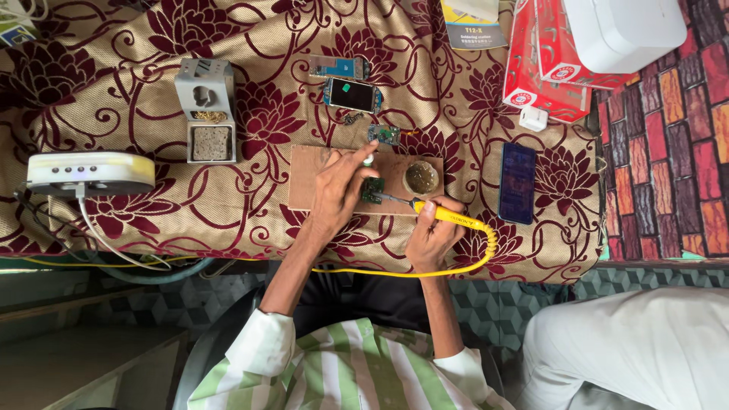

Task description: The person uses a soldering iron and a small green tool to work on a green circuit board placed on a wooden board. They repeatedly apply the soldering iron to different points on the board while holding the tool in the other hand. A smartphone is briefly used during the process.

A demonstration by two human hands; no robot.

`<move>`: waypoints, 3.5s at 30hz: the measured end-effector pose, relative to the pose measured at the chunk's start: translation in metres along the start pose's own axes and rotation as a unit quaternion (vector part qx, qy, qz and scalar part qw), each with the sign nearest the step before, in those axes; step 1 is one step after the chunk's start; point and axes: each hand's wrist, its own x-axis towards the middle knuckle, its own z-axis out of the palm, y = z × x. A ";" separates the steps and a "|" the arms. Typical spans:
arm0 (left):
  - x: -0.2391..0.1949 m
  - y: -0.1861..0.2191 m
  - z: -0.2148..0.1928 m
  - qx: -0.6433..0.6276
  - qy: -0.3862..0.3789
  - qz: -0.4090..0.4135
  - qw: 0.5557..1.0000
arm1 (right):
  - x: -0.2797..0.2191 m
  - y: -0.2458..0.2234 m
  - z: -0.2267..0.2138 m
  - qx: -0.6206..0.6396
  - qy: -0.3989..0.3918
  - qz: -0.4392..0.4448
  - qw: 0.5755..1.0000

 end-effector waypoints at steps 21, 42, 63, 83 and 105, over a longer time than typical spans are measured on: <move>0.001 0.008 0.000 -0.001 0.035 0.001 0.999 | 0.003 -0.010 0.003 0.020 0.021 0.052 0.998; 0.000 -0.006 0.002 -0.002 0.001 -0.032 0.999 | -0.042 0.038 0.019 0.230 0.269 0.223 0.908; -0.003 -0.006 0.006 -0.018 0.018 -0.046 0.999 | -0.049 0.049 0.030 0.233 0.229 0.271 0.906; -0.001 -0.002 0.004 -0.041 0.017 -0.053 0.998 | -0.047 0.047 0.023 0.158 0.212 0.239 0.934; 0.002 0.001 -0.003 -0.040 0.005 -0.053 0.998 | 0.088 -0.012 -0.023 0.039 -0.274 0.036 0.960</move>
